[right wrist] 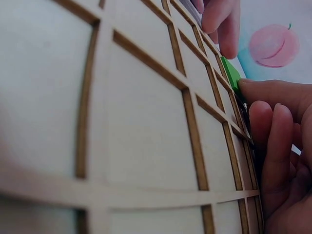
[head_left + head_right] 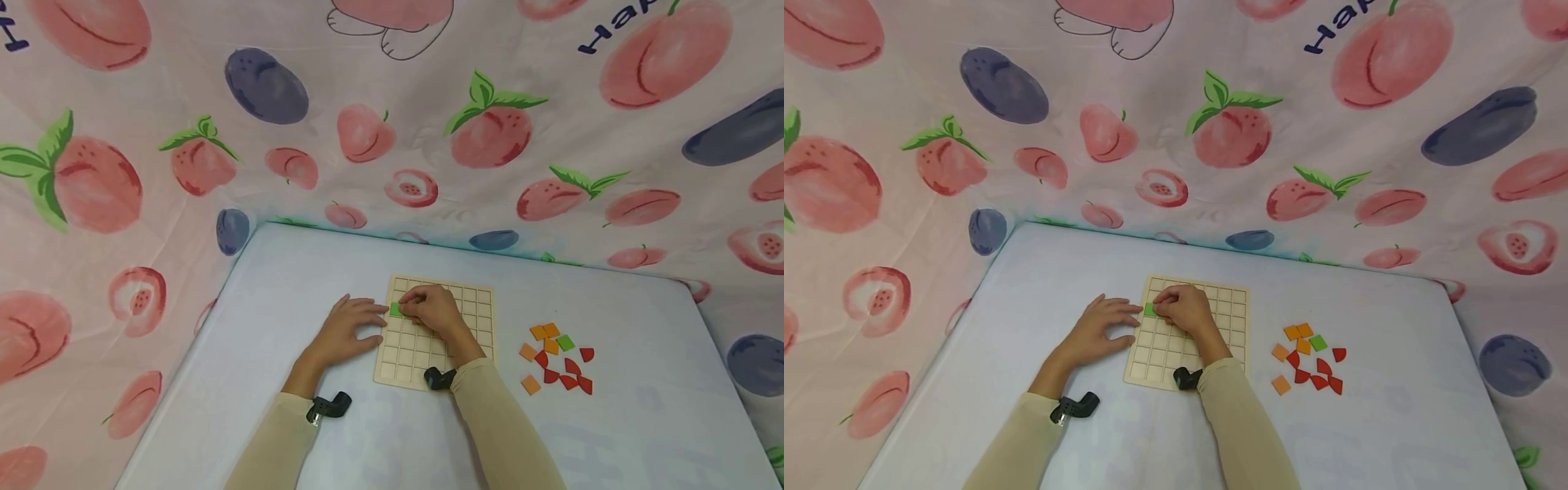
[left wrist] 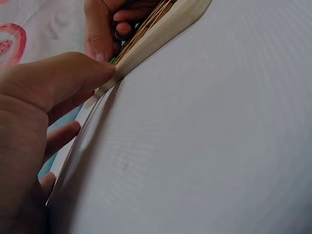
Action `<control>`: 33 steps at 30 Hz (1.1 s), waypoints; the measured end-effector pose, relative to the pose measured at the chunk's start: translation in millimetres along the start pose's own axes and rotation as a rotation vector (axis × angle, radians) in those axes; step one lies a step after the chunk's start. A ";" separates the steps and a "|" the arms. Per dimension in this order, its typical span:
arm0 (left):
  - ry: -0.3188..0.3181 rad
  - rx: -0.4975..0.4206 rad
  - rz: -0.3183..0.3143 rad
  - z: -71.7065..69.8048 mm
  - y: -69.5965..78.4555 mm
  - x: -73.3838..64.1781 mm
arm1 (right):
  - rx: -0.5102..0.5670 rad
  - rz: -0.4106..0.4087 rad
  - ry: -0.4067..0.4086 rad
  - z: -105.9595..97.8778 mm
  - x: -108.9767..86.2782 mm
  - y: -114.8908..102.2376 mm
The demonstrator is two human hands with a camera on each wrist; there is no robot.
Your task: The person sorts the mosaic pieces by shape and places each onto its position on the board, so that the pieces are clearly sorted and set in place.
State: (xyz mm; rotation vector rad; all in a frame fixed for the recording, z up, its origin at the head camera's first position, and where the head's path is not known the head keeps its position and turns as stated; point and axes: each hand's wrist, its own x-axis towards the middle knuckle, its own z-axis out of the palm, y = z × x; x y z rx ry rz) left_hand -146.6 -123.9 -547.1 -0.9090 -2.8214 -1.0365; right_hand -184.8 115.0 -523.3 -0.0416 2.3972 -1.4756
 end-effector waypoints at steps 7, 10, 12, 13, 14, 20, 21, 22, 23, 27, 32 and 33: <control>0.033 0.037 0.009 -0.2 1.2 -0.2 | 0.001 -0.003 0.001 0.0 0.0 -1.9; 0.019 0.020 -0.002 -0.4 1.1 0.1 | -0.001 -0.004 0.002 -0.1 -0.4 -2.2; 0.014 0.010 -0.003 -0.5 1.0 0.1 | -0.002 -0.001 0.002 0.1 -1.1 -2.4; 0.014 0.007 -0.001 -0.4 0.9 0.0 | -0.001 0.001 0.002 0.1 -1.4 -2.4; 0.015 0.007 0.002 -0.3 0.7 0.0 | 0.002 0.003 0.002 0.2 -1.5 -2.4; 0.019 0.017 0.005 -0.1 -0.4 -0.7 | 0.000 0.002 0.009 1.8 -0.9 -2.1; 0.020 0.019 0.006 -0.2 -0.5 -0.8 | 0.000 0.000 0.010 2.1 -1.0 -2.3; 0.018 0.019 0.002 -0.3 -0.6 -1.0 | -0.001 -0.002 0.011 2.4 -1.1 -2.4; 0.013 0.017 -0.004 -0.4 -0.7 -1.2 | -0.001 -0.004 0.011 2.7 -1.4 -2.5; 0.000 0.008 -0.016 -1.0 -0.4 -1.5 | 0.003 -0.002 0.009 3.0 -2.5 -2.4; -0.003 -0.004 -0.008 -0.6 -0.5 -1.0 | 0.043 0.015 0.004 1.2 -3.2 0.5; -0.001 -0.004 -0.003 -0.6 -0.5 -0.7 | 0.054 0.015 0.002 0.5 -3.2 1.4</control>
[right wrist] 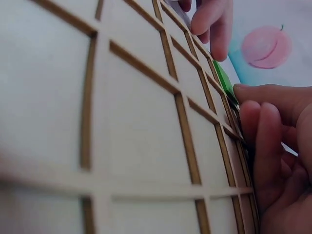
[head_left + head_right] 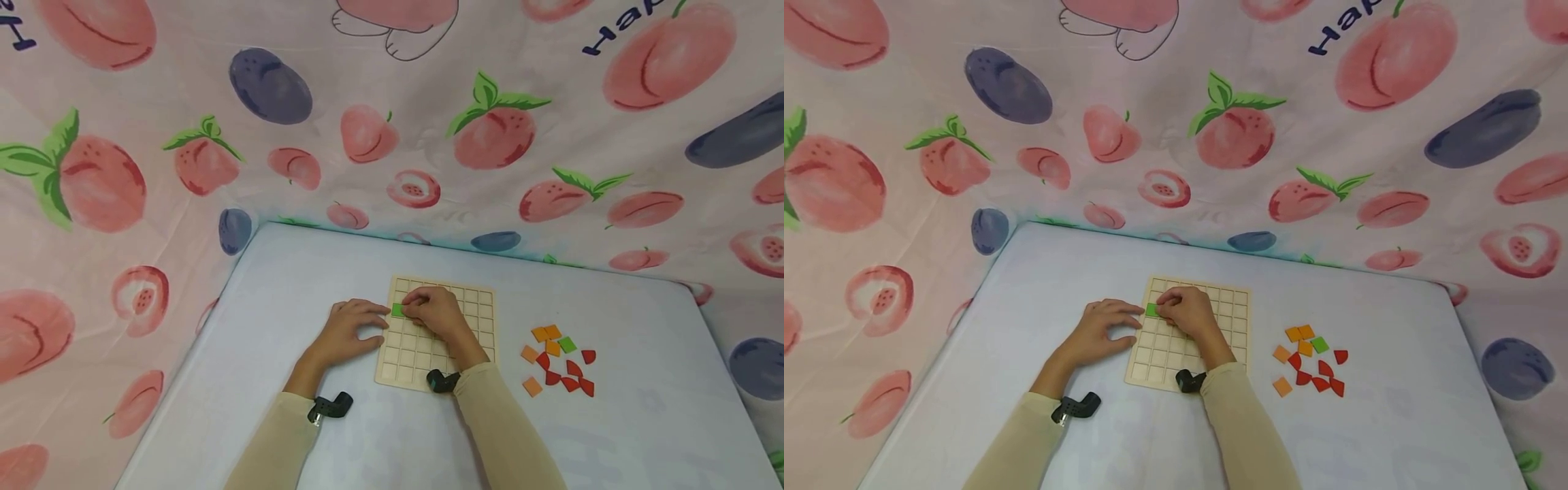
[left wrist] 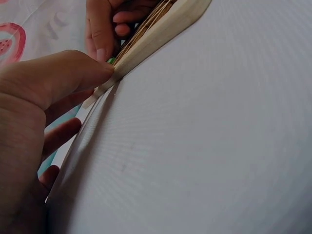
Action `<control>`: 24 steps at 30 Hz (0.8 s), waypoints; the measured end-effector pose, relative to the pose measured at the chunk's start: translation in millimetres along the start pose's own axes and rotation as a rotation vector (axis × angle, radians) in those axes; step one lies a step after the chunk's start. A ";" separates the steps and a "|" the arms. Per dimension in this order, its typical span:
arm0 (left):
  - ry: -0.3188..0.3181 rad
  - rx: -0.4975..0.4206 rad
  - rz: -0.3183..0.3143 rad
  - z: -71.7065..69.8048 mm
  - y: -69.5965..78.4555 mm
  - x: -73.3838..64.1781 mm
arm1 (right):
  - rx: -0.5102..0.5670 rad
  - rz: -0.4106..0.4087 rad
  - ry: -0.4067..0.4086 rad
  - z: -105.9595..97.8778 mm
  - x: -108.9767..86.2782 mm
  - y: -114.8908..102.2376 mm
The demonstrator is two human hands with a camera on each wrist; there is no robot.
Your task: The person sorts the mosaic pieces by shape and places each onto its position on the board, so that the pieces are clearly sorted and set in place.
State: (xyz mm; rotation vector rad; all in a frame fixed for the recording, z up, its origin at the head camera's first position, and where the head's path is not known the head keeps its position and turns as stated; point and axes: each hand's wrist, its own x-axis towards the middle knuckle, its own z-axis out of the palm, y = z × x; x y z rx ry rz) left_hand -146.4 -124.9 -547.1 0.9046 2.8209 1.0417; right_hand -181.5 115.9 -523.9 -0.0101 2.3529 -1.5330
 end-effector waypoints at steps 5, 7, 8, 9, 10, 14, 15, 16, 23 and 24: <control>0.013 0.001 0.015 -0.2 -0.1 1.4 | 0.019 -0.024 -0.019 -8.5 -4.8 2.4; 0.007 0.003 0.008 -0.6 0.1 1.5 | 0.022 -0.033 -0.023 -13.4 -9.0 2.3; 0.004 0.004 0.004 -0.8 0.5 1.4 | 0.024 -0.038 -0.026 -16.4 -11.1 2.5; 0.002 0.005 0.001 -0.8 0.7 1.2 | 0.021 -0.042 -0.030 -19.6 -13.2 3.4; 0.000 0.005 -0.001 -0.9 0.9 1.0 | 0.023 -0.041 -0.034 -23.2 -15.5 4.4; 0.003 -0.007 -0.003 -1.2 1.9 0.1 | -0.021 -0.057 -0.052 -41.7 -25.6 7.1; 0.006 -0.007 0.001 -1.0 1.6 0.1 | -0.034 -0.058 -0.054 -47.0 -28.5 7.8; 0.010 -0.007 0.004 -1.0 1.5 0.0 | -0.047 -0.060 -0.054 -52.0 -31.2 8.3; 0.020 -0.002 0.018 -1.0 1.8 -0.6 | -0.140 -0.071 -0.020 -88.7 -51.9 13.9; 0.018 -0.004 0.017 -1.2 2.3 -0.7 | -0.137 -0.062 -0.012 -94.0 -55.2 15.0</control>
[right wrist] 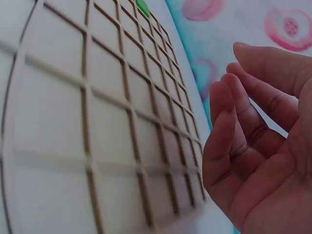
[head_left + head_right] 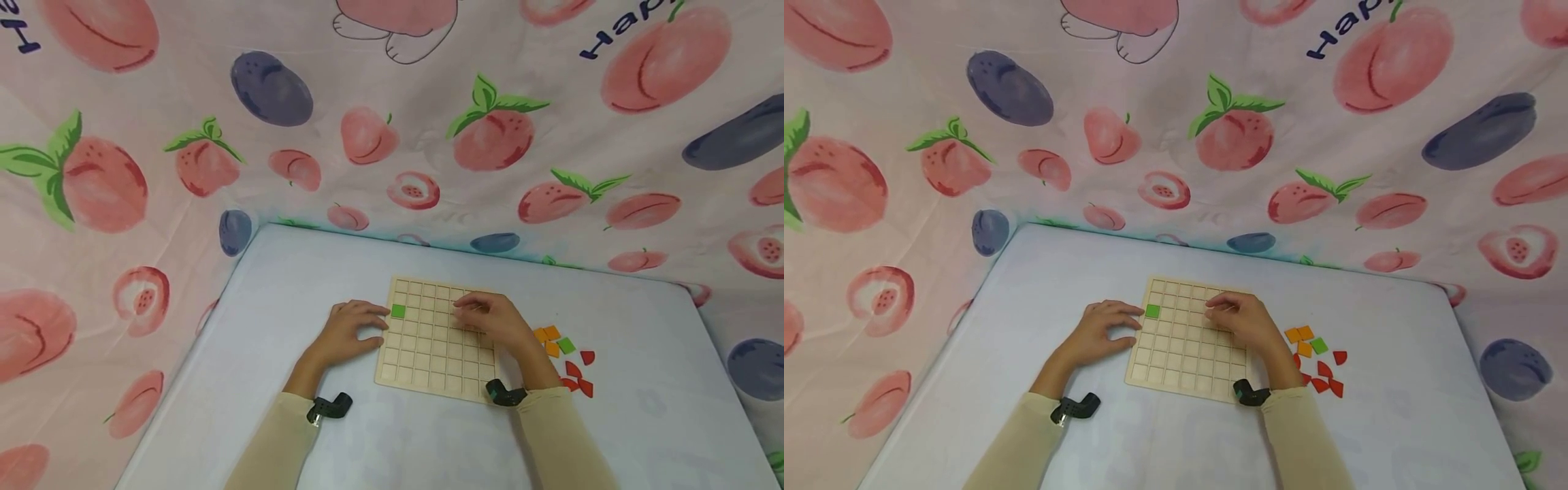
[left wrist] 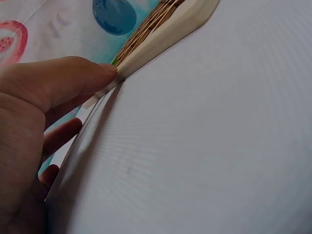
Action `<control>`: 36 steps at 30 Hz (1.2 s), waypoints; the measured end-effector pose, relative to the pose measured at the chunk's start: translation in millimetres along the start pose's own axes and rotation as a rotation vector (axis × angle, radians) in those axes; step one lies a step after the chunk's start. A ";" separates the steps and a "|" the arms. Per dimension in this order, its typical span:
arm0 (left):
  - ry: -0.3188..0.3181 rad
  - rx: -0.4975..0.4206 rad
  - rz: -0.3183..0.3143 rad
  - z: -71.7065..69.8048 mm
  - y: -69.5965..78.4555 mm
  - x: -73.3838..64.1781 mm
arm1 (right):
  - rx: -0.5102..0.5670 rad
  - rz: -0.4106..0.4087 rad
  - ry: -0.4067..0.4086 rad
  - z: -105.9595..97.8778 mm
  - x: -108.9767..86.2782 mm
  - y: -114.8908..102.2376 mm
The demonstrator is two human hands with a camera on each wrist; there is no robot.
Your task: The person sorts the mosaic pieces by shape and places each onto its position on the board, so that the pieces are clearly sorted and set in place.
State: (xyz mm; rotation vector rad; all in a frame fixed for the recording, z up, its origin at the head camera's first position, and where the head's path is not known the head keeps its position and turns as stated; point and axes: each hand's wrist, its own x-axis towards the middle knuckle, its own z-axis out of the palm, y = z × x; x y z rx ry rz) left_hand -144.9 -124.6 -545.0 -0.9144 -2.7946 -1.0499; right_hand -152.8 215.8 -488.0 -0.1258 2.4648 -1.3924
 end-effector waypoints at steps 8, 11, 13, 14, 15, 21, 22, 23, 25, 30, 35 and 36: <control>-0.014 -0.011 -0.001 -0.2 -0.1 -0.2 | -0.128 0.048 0.083 -40.3 -25.4 11.6; -0.009 -0.011 0.008 0.2 -1.2 -0.5 | -0.196 0.077 0.104 -53.2 -33.6 17.5; -0.008 -0.009 0.010 0.2 -1.9 -0.5 | -0.207 0.095 0.110 -61.3 -38.7 21.9; -0.010 -0.010 0.007 0.2 -2.1 -0.5 | -0.220 0.105 0.117 -65.1 -41.4 23.9; -0.012 -0.009 0.005 0.2 -2.4 -0.5 | -0.224 0.110 0.125 -68.7 -44.1 26.1; -0.024 -0.018 -0.003 -0.4 -2.1 -0.4 | -0.310 0.126 0.195 -90.1 -60.9 43.3; -0.022 -0.014 0.001 -0.2 -1.8 -0.3 | -0.319 0.137 0.202 -93.6 -64.0 46.7; -0.023 -0.014 0.001 -0.4 -1.4 -0.1 | -0.323 0.150 0.206 -97.0 -67.0 50.2; -0.026 -0.013 0.000 -0.7 -0.8 0.2 | -0.318 0.177 0.212 -102.9 -71.9 56.6; -0.031 -0.028 -0.009 -0.8 -1.4 0.5 | -0.308 0.230 0.207 -112.4 -80.3 70.8; -0.030 -0.026 -0.010 -0.1 -1.8 -0.1 | -0.319 0.304 0.205 -116.0 -84.5 84.2; -0.030 -0.025 -0.011 0.0 -1.7 -0.2 | -0.326 0.315 0.206 -116.7 -85.2 87.1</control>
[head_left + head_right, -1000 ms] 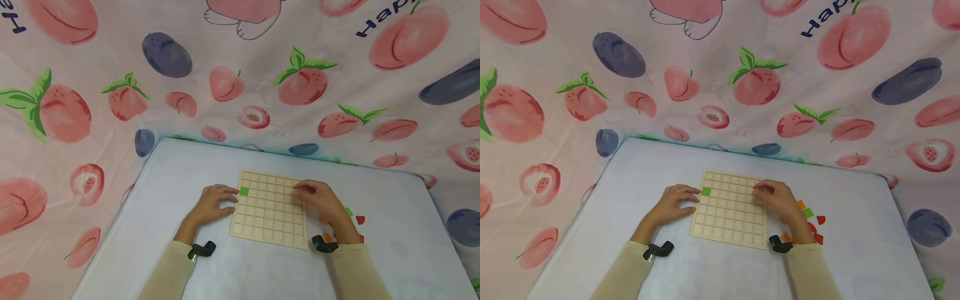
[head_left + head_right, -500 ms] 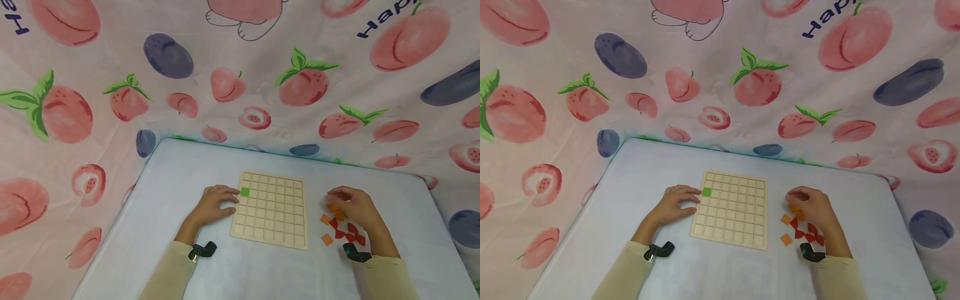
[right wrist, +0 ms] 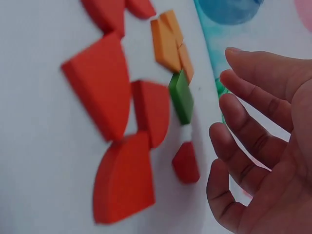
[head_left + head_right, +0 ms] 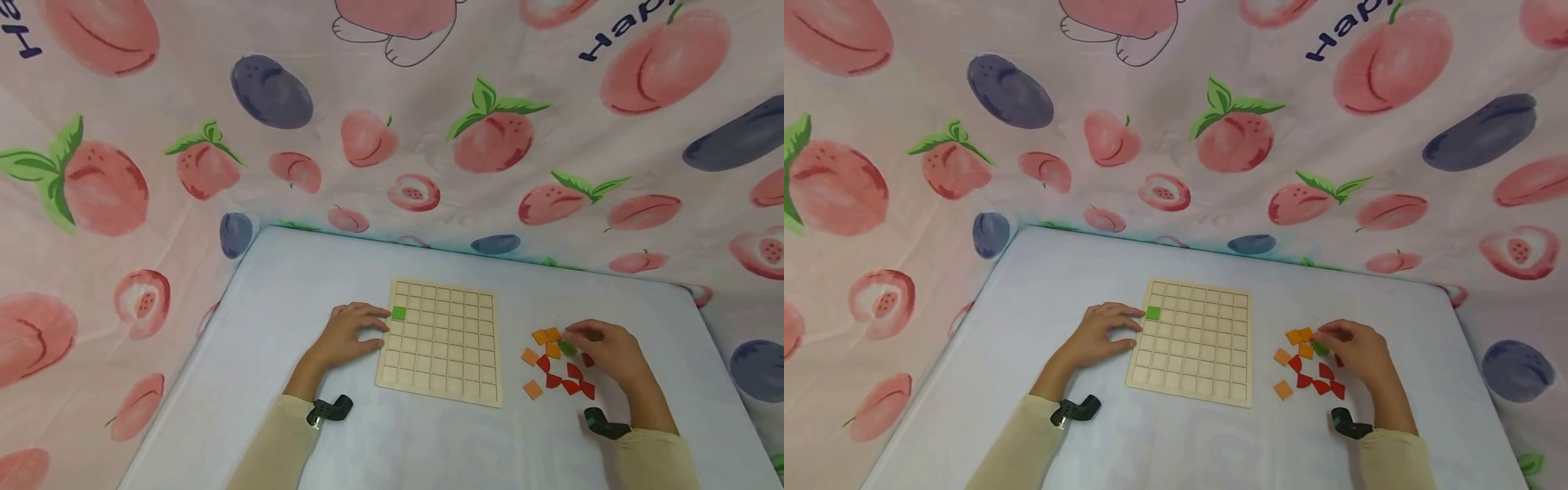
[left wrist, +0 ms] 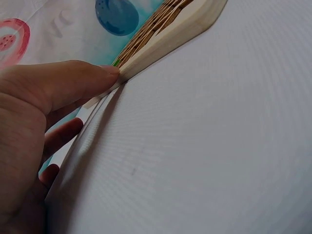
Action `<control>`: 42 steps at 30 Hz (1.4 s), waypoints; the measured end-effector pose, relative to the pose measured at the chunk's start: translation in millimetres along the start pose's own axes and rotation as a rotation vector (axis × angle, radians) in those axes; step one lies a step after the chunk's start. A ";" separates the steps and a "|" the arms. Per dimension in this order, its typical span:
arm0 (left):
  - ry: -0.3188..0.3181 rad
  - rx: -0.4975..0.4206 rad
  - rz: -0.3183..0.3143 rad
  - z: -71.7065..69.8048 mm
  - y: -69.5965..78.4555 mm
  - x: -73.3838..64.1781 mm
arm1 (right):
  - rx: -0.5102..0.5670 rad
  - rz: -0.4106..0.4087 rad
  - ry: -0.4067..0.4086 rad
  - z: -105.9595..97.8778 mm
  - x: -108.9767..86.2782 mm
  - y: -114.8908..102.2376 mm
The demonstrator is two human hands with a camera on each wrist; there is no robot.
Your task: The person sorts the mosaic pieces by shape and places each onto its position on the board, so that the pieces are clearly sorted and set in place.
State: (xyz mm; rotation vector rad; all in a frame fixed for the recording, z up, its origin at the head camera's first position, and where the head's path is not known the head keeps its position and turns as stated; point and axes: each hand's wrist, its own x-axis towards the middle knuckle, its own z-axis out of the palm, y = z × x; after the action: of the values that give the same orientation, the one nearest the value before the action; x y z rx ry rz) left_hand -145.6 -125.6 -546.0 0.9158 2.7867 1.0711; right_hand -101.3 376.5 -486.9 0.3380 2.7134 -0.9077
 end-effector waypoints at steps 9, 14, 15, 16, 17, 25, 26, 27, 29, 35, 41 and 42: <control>0.004 0.009 -0.006 0.0 0.8 -0.3 | -0.008 0.033 -0.045 -1.6 5.3 20.5; -0.003 -0.001 -0.014 1.6 0.1 0.1 | 0.005 0.025 -0.111 -4.9 6.7 23.5; 0.001 -0.003 -0.009 2.0 0.0 0.2 | 0.003 0.024 -0.123 -5.5 7.0 23.9; 0.004 -0.005 -0.005 2.3 0.0 0.1 | -0.003 0.021 -0.132 -5.9 7.6 24.2; 0.010 -0.008 0.002 2.6 0.1 0.0 | -0.004 0.019 -0.139 -6.2 8.3 24.5; 0.004 -0.010 -0.012 1.0 1.1 -0.6 | 0.020 -0.002 -0.196 -10.5 9.7 20.8; 0.003 -0.007 -0.013 0.9 1.1 -0.5 | 0.025 -0.001 -0.202 -10.8 9.7 20.3; 0.000 -0.007 -0.015 0.8 1.1 -0.3 | 0.026 0.000 -0.208 -10.9 9.9 20.1; 0.001 -0.003 -0.013 0.3 0.8 -0.6 | 0.017 -0.003 -0.212 -10.7 10.6 19.3; -0.004 -0.008 -0.018 0.0 0.4 -0.6 | -0.042 -0.033 -0.201 -11.0 11.8 17.1; -0.002 -0.007 -0.024 1.6 -0.2 0.0 | -0.052 -0.051 -0.187 -10.8 13.3 17.9; -0.002 -0.006 -0.024 2.0 -0.5 0.1 | -0.049 -0.049 -0.187 -10.4 13.6 18.4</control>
State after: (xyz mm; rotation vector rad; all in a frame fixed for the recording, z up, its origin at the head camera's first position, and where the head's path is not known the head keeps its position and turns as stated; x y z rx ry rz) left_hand -145.4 -124.7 -547.8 0.8802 2.7836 1.0749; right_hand -110.4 399.0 -493.3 0.1677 2.5767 -0.8390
